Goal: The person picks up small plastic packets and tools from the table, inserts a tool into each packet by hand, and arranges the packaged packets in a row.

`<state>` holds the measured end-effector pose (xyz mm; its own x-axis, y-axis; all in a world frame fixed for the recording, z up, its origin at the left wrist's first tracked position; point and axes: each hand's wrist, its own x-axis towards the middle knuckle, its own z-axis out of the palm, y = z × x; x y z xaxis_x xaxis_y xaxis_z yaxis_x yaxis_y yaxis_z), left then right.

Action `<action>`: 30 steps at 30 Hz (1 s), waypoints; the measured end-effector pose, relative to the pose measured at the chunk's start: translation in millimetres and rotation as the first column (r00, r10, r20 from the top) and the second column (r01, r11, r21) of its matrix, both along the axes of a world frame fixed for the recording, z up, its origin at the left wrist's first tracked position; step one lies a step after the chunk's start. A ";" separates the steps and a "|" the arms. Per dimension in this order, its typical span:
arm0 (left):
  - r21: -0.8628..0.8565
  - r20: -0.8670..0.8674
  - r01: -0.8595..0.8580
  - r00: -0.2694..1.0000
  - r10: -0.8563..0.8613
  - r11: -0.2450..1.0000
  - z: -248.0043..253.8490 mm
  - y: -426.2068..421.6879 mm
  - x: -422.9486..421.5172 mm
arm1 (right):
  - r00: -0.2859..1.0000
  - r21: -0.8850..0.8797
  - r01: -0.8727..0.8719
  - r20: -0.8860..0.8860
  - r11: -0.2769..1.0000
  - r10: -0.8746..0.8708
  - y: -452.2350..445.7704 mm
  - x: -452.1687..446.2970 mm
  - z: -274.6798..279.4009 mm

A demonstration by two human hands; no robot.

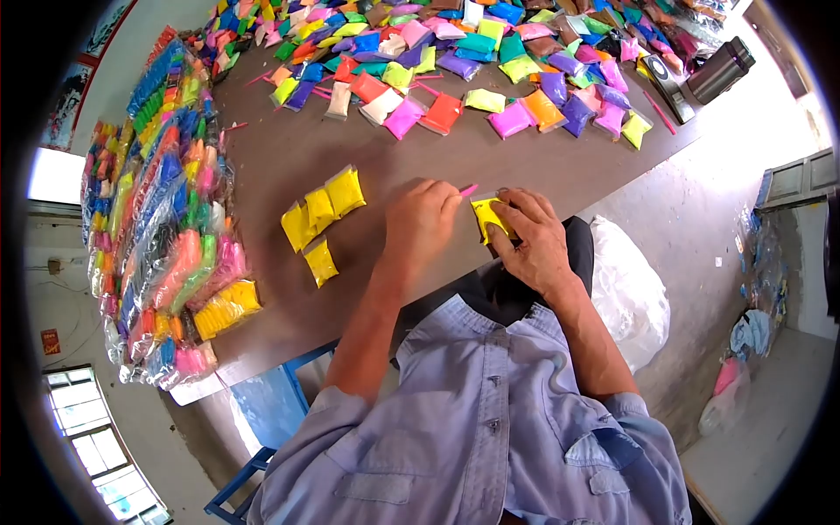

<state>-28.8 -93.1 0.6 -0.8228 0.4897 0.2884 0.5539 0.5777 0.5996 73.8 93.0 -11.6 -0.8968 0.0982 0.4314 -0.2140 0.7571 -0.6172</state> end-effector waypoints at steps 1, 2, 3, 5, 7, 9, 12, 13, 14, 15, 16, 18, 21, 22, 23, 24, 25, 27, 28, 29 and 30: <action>0.000 -0.001 0.000 1.000 0.000 1.000 -0.3 -0.1 2.9 | 1.000 0.000 0.000 -0.001 1.000 0.000 -0.4 0.0 -0.1; 0.010 0.015 0.044 0.999 -0.044 0.999 -1.6 0.6 7.2 | 1.000 -0.001 -0.002 -0.002 1.000 0.002 -0.7 0.4 -0.4; 0.021 0.030 0.087 0.996 -0.088 0.996 -3.1 0.9 9.9 | 1.000 -0.003 -0.003 -0.003 1.000 0.003 -0.9 1.1 -0.5; -0.030 -0.008 0.029 1.000 -0.029 0.999 -9.3 -1.9 7.8 | 1.000 0.013 -0.010 -0.002 1.000 0.010 -1.0 2.9 0.6; -0.076 -0.051 -0.035 0.998 0.031 0.997 -7.7 -4.4 3.9 | 1.000 0.032 -0.020 -0.005 0.999 0.020 -1.5 4.3 4.0; 0.006 -0.023 -0.025 0.999 0.025 1.000 -2.0 -6.7 0.9 | 0.999 0.068 -0.008 0.034 0.998 0.006 -3.2 7.8 8.5; 0.038 0.024 -0.010 1.000 0.009 0.999 8.5 -6.3 15.1 | 0.999 0.089 0.001 0.048 0.996 -0.005 -4.9 10.9 13.9; 0.039 0.024 -0.009 1.000 0.008 0.999 7.7 -5.7 21.5 | 0.999 0.089 0.001 0.049 0.996 -0.006 -4.4 11.0 13.4; 0.059 0.060 0.009 0.998 -0.013 0.998 6.4 -5.2 28.7 | 0.999 0.090 0.004 0.039 0.996 -0.008 -3.9 11.6 12.1; 0.080 0.096 0.026 0.995 -0.034 0.996 5.1 -5.2 32.9 | 0.999 0.090 0.006 0.030 0.996 -0.009 -3.8 12.4 10.7; 0.080 0.098 0.025 0.995 -0.033 0.996 1.8 -8.8 32.4 | 0.999 0.090 0.005 0.033 0.996 -0.008 -4.1 12.9 9.2; -0.094 0.005 -0.068 0.998 0.069 0.993 -1.0 -17.7 28.8 | 1.000 0.104 0.009 0.017 0.995 -0.011 -4.2 12.7 7.7; -0.005 0.042 -0.061 0.997 0.061 0.998 9.7 -18.9 29.7 | 0.998 0.097 0.036 0.046 0.995 -0.041 -5.9 13.3 8.2; -0.008 0.043 -0.065 0.997 0.065 0.998 12.8 -17.0 33.7 | 0.998 0.094 0.033 0.047 0.995 -0.038 -6.8 12.9 7.2; 0.009 0.042 -0.021 0.999 0.020 1.000 15.1 -12.5 40.2 | 0.998 0.093 0.049 0.037 0.994 -0.052 -7.2 12.1 5.7; 0.026 0.041 0.025 0.999 -0.026 0.999 15.8 -10.5 45.1 | 0.997 0.092 0.066 0.028 0.994 -0.069 -7.5 11.8 4.5; 0.025 0.040 0.025 0.999 -0.026 0.999 12.8 -11.9 47.2 | 0.997 0.091 0.066 0.028 0.994 -0.069 -7.7 11.6 4.1; -0.084 0.013 -0.003 1.000 0.004 0.997 3.0 -13.5 49.3 | 0.997 0.075 0.075 0.023 0.994 -0.077 -7.6 11.7 3.5; -0.084 0.014 0.002 1.000 -0.001 0.996 0.5 -15.3 48.2 | 0.996 0.074 0.080 0.024 0.994 -0.082 -7.9 12.0 3.3; -0.118 0.008 -0.053 0.998 0.055 0.992 -0.9 -18.4 46.4 | 0.996 0.066 0.080 0.024 0.995 -0.082 -8.3 12.0 3.4; -0.152 0.001 -0.112 0.994 0.113 0.982 -0.8 -20.1 45.8 | 0.997 0.057 0.077 0.023 0.995 -0.079 -8.7 12.3 3.4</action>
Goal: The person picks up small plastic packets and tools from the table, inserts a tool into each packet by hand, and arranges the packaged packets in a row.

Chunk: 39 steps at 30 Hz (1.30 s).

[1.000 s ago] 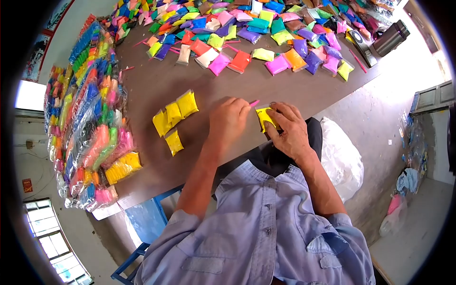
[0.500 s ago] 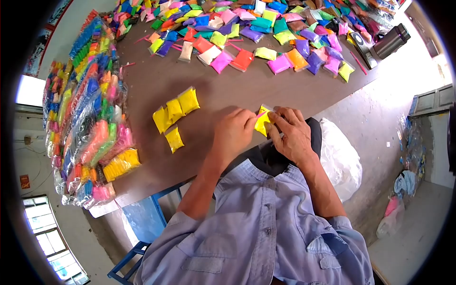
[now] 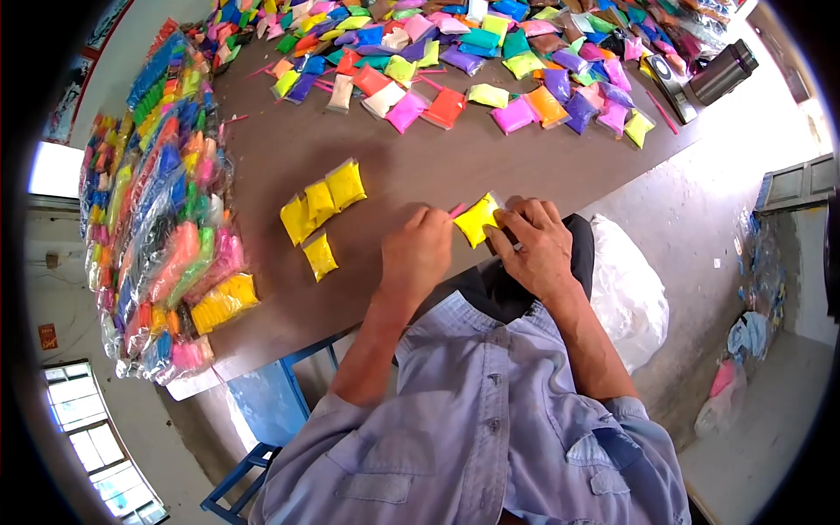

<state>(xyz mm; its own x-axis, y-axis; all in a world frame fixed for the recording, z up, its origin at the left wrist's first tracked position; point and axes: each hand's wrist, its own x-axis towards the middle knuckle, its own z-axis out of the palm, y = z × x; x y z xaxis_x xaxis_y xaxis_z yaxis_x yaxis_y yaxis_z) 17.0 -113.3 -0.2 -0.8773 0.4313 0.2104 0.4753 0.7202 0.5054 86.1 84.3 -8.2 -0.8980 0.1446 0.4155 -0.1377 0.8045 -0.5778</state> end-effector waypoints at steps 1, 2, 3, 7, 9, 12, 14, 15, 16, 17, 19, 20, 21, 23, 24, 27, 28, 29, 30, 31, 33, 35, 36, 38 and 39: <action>0.000 0.000 -0.003 1.000 0.003 1.000 0.7 -0.3 -0.3 | 1.000 0.000 -0.003 0.000 1.000 0.003 0.0 0.0 -0.4; 0.030 -0.017 -0.001 1.000 0.001 1.000 2.7 -0.9 -1.4 | 1.000 0.013 0.001 -0.009 1.000 -0.001 -0.4 -0.7 -1.3; 0.058 -0.033 0.005 0.999 -0.003 0.998 6.3 -0.9 -2.2 | 1.000 0.024 0.007 -0.017 1.000 -0.007 -0.9 -1.2 -2.1; 0.037 -0.023 0.088 0.996 -0.088 0.995 12.1 13.9 18.6 | 1.000 0.030 0.015 -0.012 0.999 -0.015 -2.2 -1.5 -2.0; 0.036 -0.043 0.049 0.998 -0.047 0.998 1.7 7.8 15.1 | 1.000 0.036 0.023 -0.005 0.999 -0.023 -2.5 0.2 -1.4; 0.018 -0.076 -0.022 0.997 0.023 1.000 -5.4 -4.4 4.1 | 1.000 0.026 0.028 -0.015 0.999 -0.028 -5.9 3.8 -4.7; -0.002 -0.093 -0.068 0.993 0.068 0.998 -4.4 -7.5 1.6 | 0.999 0.039 0.034 -0.016 0.999 -0.033 -7.1 6.3 -3.8; 0.060 -0.090 -0.053 0.994 0.058 0.997 1.9 -6.6 2.2 | 0.999 0.050 0.040 -0.017 0.998 -0.039 -8.1 6.6 -3.3; 0.122 -0.088 -0.037 0.995 0.047 0.992 6.3 -5.0 3.2 | 0.999 0.048 0.036 -0.016 0.998 -0.036 -7.4 5.8 -2.8; 0.121 -0.087 -0.040 0.995 0.050 0.992 7.4 -0.8 6.4 | 0.999 0.047 0.024 -0.048 0.999 -0.022 -5.1 4.4 -2.3; 0.125 -0.050 0.029 0.999 -0.023 0.992 7.2 9.6 15.9 | 0.997 0.047 0.011 -0.079 0.999 -0.007 -1.5 0.7 1.1; 0.125 -0.049 0.028 0.999 -0.022 0.992 5.6 11.2 18.7 | 0.998 0.070 -0.027 -0.063 0.997 0.031 0.3 -1.7 4.2; 0.070 -0.063 0.053 0.997 -0.049 0.996 2.8 12.5 20.6 | 0.997 0.094 -0.063 -0.048 0.994 0.067 2.5 -4.3 5.9; 0.031 -0.119 0.038 0.992 -0.034 0.999 -5.8 11.8 17.3 | 0.993 0.085 -0.121 0.003 0.989 0.121 10.2 -8.2 -3.1; 0.032 -0.116 0.042 0.992 -0.038 0.999 -4.8 9.1 14.2 | 0.983 0.071 -0.181 0.055 0.981 0.177 12.2 -7.9 -5.0; 0.058 -0.127 -0.046 0.990 0.053 0.997 -4.2 -3.6 -0.9 | 0.984 0.067 -0.173 0.043 0.983 0.170 10.5 -6.2 -6.6; 0.055 -0.130 -0.051 0.990 0.058 0.997 -5.7 -6.0 -1.1 | 0.984 0.064 -0.179 0.039 0.982 0.176 9.1 -6.8 -6.4; 0.062 -0.128 -0.052 0.990 0.059 0.997 -6.6 -8.1 -0.9 | 0.985 0.056 -0.167 0.042 0.984 0.165 7.7 -6.2 -5.8; 0.070 -0.127 -0.048 0.990 0.057 0.996 -2.6 -7.1 -1.4 | 0.988 0.049 -0.152 0.046 0.987 0.150 7.1 -6.2 -4.5; 0.068 -0.126 -0.046 0.990 0.055 0.997 0.6 -3.1 2.6 | 0.988 0.047 -0.151 0.046 0.987 0.149 6.2 -6.6 -2.9; 0.085 -0.083 0.059 0.995 -0.052 0.995 6.1 6.6 15.2 | 0.993 0.045 -0.116 -0.005 0.992 0.116 3.3 -8.4 0.6; 0.045 -0.083 0.044 0.996 -0.040 0.998 -1.6 5.8 17.6 | 0.989 0.050 -0.150 -0.005 0.987 0.150 4.1 -11.7 -3.2; 0.005 -0.083 0.029 0.996 -0.029 1.000 -6.1 6.2 17.7 | 0.983 0.053 -0.182 -0.004 0.982 0.183 4.9 -12.9 -4.7; 0.048 -0.124 0.010 0.992 -0.004 0.999 -11.2 -1.0 13.4 | 0.983 0.038 -0.182 -0.002 0.982 0.183 4.6 -13.5 -5.8; 0.040 -0.173 -0.008 0.985 0.015 0.999 -14.8 -6.5 9.8 | 0.982 0.023 -0.189 -0.003 0.982 0.189 4.0 -13.9 -5.7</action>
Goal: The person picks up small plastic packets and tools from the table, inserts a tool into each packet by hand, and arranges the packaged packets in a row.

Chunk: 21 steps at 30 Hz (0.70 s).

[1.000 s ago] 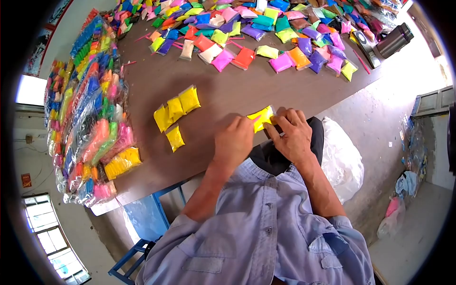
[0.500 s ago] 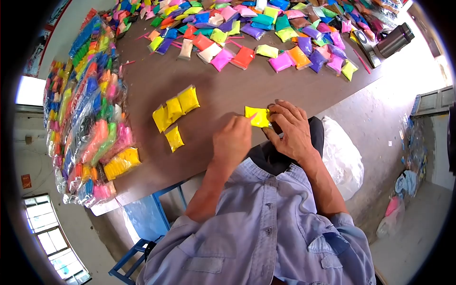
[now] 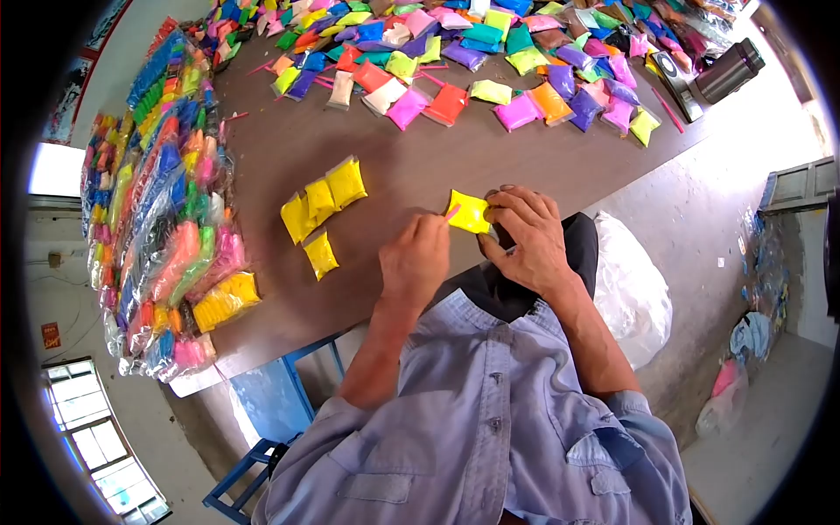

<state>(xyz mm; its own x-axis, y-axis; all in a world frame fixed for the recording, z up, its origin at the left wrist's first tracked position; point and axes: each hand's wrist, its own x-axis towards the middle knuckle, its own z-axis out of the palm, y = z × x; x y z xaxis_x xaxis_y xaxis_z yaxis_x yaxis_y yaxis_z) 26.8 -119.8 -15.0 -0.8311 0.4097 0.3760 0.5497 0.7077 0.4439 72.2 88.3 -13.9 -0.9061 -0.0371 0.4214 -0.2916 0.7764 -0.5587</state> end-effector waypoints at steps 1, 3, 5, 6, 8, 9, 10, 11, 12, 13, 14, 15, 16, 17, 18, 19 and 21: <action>-0.008 -0.052 -0.024 0.998 0.024 1.000 -3.5 -5.6 -4.0 | 1.000 0.000 -0.004 -0.002 1.000 0.004 -1.0 0.2 0.4; -0.047 -0.076 -0.068 0.995 0.064 0.997 -3.6 -11.2 -7.3 | 0.999 0.001 0.041 -0.027 0.999 -0.041 -4.7 2.9 0.8; 0.038 -0.055 -0.032 0.998 0.034 0.999 2.6 -8.8 -5.9 | 0.998 -0.024 0.057 -0.038 0.998 -0.058 -6.3 4.4 -1.8; 0.037 -0.052 -0.033 0.998 0.035 0.999 4.2 -4.0 -0.5 | 0.996 -0.048 0.074 -0.046 0.996 -0.077 -7.5 6.1 -3.5; -0.194 -0.106 0.139 0.981 -0.162 0.971 5.9 10.6 9.9 | 0.995 -0.037 0.077 -0.062 0.996 -0.079 -8.0 6.8 -5.9; -0.192 -0.109 0.140 0.981 -0.163 0.971 1.8 12.9 9.9 | 0.993 -0.025 0.084 -0.079 0.996 -0.085 -7.4 7.1 -5.2; -0.168 -0.069 0.124 0.988 -0.137 0.978 -5.2 15.2 9.1 | 0.993 -0.021 0.088 -0.082 0.996 -0.089 -7.6 8.0 -4.1; -0.145 -0.026 0.107 0.993 -0.112 0.984 -10.0 16.9 8.8 | 0.992 -0.018 0.093 -0.079 0.995 -0.094 -8.9 9.5 -2.7; -0.065 0.009 0.058 0.998 -0.058 0.996 -0.5 17.7 8.3 | 0.992 -0.016 0.098 -0.075 0.995 -0.099 -9.1 10.8 -1.5; -0.063 0.010 0.062 0.998 -0.061 0.996 0.0 14.6 5.0 | 0.992 -0.015 0.102 -0.075 0.995 -0.103 -7.4 11.7 -4.8; -0.067 -0.018 0.029 0.999 -0.030 0.997 0.6 9.4 -0.7 | 0.990 0.024 0.101 -0.101 0.995 -0.098 -5.8 12.0 -11.3; -0.071 -0.047 -0.007 0.999 0.004 0.997 1.0 3.7 -6.3 | 0.988 0.062 0.098 -0.127 0.993 -0.090 -6.8 10.7 -9.0; 0.031 -0.013 -0.032 0.999 0.032 0.999 -0.8 -1.3 -11.8 | 0.988 0.061 0.096 -0.129 0.994 -0.087 -8.0 11.0 -5.7; 0.029 -0.014 -0.035 0.999 0.036 0.999 -1.7 -3.4 -13.5 | 0.990 0.038 0.101 -0.098 0.994 -0.097 -9.6 13.0 -1.1; 0.064 -0.001 -0.018 1.000 0.018 0.998 1.2 -4.3 -14.4 | 0.992 0.016 0.106 -0.067 0.994 -0.104 -11.8 14.1 3.6; 0.099 0.010 0.000 1.000 -0.001 0.995 3.1 -5.4 -15.1 | 0.992 0.015 0.103 -0.069 0.995 -0.101 -13.4 14.4 3.3; 0.155 0.017 -0.035 0.999 0.033 0.987 -3.3 -7.2 -17.2 | 0.990 0.000 0.105 -0.092 0.994 -0.104 -15.0 13.6 1.6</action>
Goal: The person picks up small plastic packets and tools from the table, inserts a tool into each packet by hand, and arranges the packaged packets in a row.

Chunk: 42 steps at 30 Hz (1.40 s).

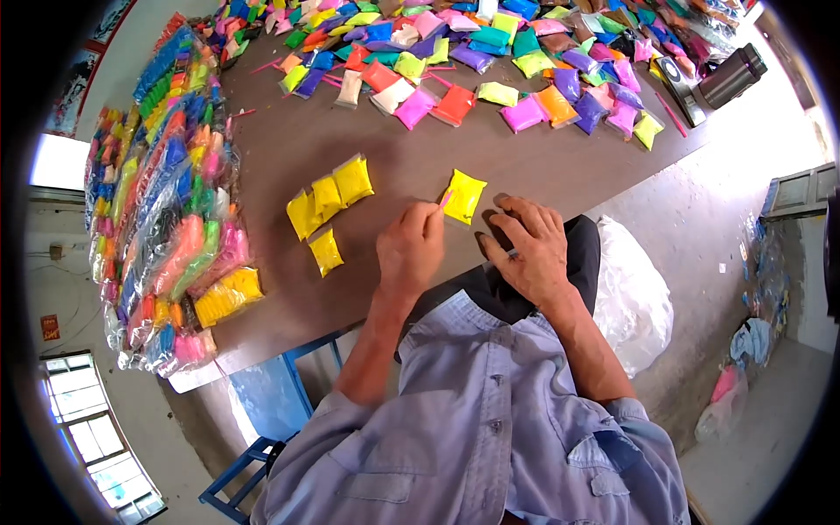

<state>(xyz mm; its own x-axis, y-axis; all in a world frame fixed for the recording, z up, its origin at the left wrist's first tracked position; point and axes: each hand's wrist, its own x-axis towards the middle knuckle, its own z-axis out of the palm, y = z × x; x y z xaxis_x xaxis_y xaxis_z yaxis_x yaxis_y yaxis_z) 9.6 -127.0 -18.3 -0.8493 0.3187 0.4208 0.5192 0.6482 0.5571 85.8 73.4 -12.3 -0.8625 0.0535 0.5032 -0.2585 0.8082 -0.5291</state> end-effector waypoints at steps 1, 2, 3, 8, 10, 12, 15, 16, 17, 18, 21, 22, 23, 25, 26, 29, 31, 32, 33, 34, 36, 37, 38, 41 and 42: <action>0.058 0.011 -0.035 0.999 0.034 0.998 -3.1 -1.0 -0.4 | 1.000 0.000 0.000 0.000 1.000 0.000 -1.2 -1.2 -0.6; 0.058 0.011 -0.036 0.999 0.035 0.998 -5.9 -3.7 -0.3 | 1.000 -0.015 0.024 -0.020 1.000 -0.024 -3.0 -3.7 -1.1; 0.051 0.037 -0.048 0.998 0.046 0.998 -5.3 -6.1 -0.2 | 0.998 -0.031 0.045 -0.038 0.998 -0.046 -5.0 -7.3 0.9; 0.059 0.043 -0.035 0.999 0.032 0.998 -3.8 0.5 6.5 | 0.995 0.029 -0.097 -0.009 0.995 0.098 -1.1 -44.2 5.5; -0.010 -0.012 -0.046 0.999 0.046 0.999 -3.6 3.0 4.5 | 0.989 0.059 -0.145 0.009 0.988 0.145 -2.6 -50.7 -0.4; -0.065 -0.007 -0.069 0.998 0.069 0.995 -0.9 -1.3 0.9 | 0.989 0.092 -0.146 0.030 0.985 0.144 -2.8 -51.0 -4.1; -0.115 -0.006 -0.084 0.996 0.084 0.990 2.1 -5.6 -2.1 | 0.995 0.090 -0.095 0.031 0.991 0.092 -3.5 -44.1 -3.3; -0.110 -0.010 -0.075 0.997 0.075 0.991 3.7 -5.8 -3.1 | 0.995 0.088 -0.094 0.029 0.992 0.092 -3.9 -41.3 -2.5; -0.112 -0.012 -0.072 0.997 0.071 0.991 5.5 -4.8 -3.3 | 0.997 0.068 -0.061 0.043 0.996 0.058 -3.9 -38.1 -1.9; -0.076 -0.006 -0.060 0.998 0.060 0.995 7.6 -2.4 -1.8 | 0.998 0.050 -0.026 0.059 0.998 0.023 -3.0 -34.7 -1.2; -0.050 0.025 -0.021 0.999 0.022 0.999 5.1 8.4 8.3 | 0.997 0.016 0.011 0.080 1.000 -0.012 -0.5 -25.7 2.5; -0.059 0.046 0.006 0.999 -0.003 0.998 4.3 10.7 9.9 | 0.997 0.017 0.010 0.080 1.000 -0.012 -0.1 -23.3 2.3; -0.058 0.045 0.006 0.999 -0.003 0.998 0.6 8.9 7.8 | 0.996 0.015 0.023 0.088 1.000 -0.024 0.6 -21.1 2.1; -0.146 -0.037 -0.075 0.997 0.070 0.986 -4.3 3.5 -0.7 | 0.995 0.012 0.040 0.095 0.999 -0.041 2.5 -18.9 1.8; -0.146 -0.037 -0.072 0.997 0.068 0.987 -6.3 0.1 -3.0 | 0.995 0.016 0.047 0.089 0.999 -0.048 2.9 -17.4 1.5; -0.132 0.028 -0.065 0.997 0.070 0.989 4.1 0.3 -6.0 | 0.995 0.014 0.051 0.087 0.999 -0.052 4.4 -16.0 2.6; 0.044 -0.028 0.065 0.998 -0.064 0.997 5.9 8.6 1.9 | 0.994 0.005 0.052 0.095 0.999 -0.052 4.2 -14.3 2.0; 0.044 -0.029 0.065 0.998 -0.064 0.997 5.1 9.7 5.9 | 0.995 0.010 0.054 0.086 0.999 -0.054 4.3 -14.1 1.5; -0.022 -0.002 0.042 0.999 -0.042 0.999 3.6 10.1 10.3 | 0.995 0.016 0.055 0.078 0.998 -0.056 4.6 -14.0 1.0; -0.089 0.023 0.021 1.000 -0.019 0.996 2.1 10.4 12.5 | 0.995 0.017 0.056 0.078 0.998 -0.057 5.4 -13.4 0.3; -0.124 0.061 -0.034 0.997 0.042 0.992 0.1 3.2 3.5 | 0.996 0.016 0.036 0.084 0.999 -0.037 9.3 -11.5 -1.6; -0.164 0.101 -0.091 0.989 0.109 0.982 -0.4 -0.2 0.3 | 0.995 0.018 0.039 0.088 0.999 -0.040 11.1 -10.2 -2.4; -0.163 0.103 -0.092 0.989 0.110 0.982 -1.0 -1.9 -0.7 | 0.996 0.012 0.022 0.084 1.000 -0.023 12.2 -10.4 -3.2; -0.061 0.044 -0.007 0.999 0.010 0.998 9.7 0.2 -4.5 | 0.997 -0.003 0.009 0.080 1.000 -0.009 11.5 -10.9 -1.4; -0.018 0.035 0.017 0.999 -0.016 1.000 14.4 6.3 -2.7 | 0.996 -0.010 0.013 0.086 1.000 -0.012 11.0 -10.1 -0.5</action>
<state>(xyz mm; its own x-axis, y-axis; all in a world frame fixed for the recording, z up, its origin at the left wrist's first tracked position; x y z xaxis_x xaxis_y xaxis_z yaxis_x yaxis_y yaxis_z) 6.9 -120.7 -3.9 -0.8580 0.3397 0.3851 0.5102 0.6498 0.5634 75.7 84.4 -12.7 -0.9018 0.0693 0.4265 -0.2016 0.8056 -0.5572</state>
